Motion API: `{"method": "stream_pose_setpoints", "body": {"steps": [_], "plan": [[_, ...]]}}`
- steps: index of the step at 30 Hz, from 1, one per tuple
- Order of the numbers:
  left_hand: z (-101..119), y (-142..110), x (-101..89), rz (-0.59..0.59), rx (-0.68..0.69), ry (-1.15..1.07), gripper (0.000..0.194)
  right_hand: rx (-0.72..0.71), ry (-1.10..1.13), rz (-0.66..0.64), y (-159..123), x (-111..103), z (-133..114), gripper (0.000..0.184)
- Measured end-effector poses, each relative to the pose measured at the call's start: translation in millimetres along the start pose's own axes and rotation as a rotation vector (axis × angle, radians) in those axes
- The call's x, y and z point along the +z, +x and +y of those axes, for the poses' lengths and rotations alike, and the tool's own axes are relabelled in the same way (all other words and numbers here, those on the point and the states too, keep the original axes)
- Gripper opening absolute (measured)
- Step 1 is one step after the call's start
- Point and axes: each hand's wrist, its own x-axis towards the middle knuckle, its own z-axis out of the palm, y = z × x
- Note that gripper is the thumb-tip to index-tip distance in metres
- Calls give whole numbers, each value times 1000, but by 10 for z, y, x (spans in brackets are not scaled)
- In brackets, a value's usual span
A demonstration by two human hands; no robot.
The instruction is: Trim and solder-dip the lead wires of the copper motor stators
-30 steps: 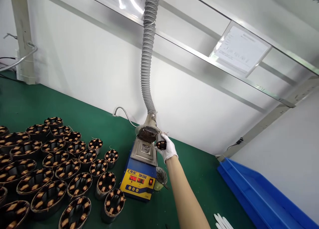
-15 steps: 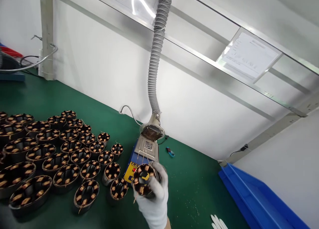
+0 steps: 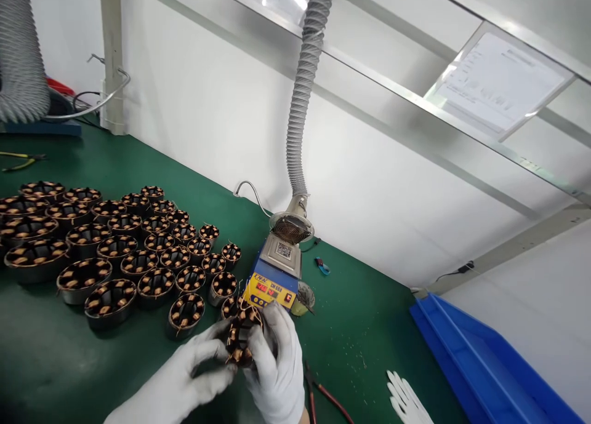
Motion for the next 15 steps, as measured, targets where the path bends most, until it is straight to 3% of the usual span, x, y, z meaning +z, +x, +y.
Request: {"method": "stream_pose_setpoints", "body": {"steps": [3, 6, 9, 11, 13, 15], "plan": [[25, -10, 54, -2, 40, -156, 32, 37, 11, -142, 103, -141, -4, 69], [60, 16, 59, -65, -50, -189, 34, 188, 317, -380, 276, -240, 43, 73], [128, 102, 37, -137, -129, -88, 21, 386, 672, -644, 424, -281, 137, 66], [118, 137, -6, -148, -106, 61, 14, 503, 736, -782, 488, -291, 225, 58], [0, 95, -87, -100, -71, 194, 11, 662, 751, -841, 542, -294, 354, 57], [-235, -44, -201, -17, -44, 297, 11, 882, 765, -745, 602, -280, 544, 61]]}}
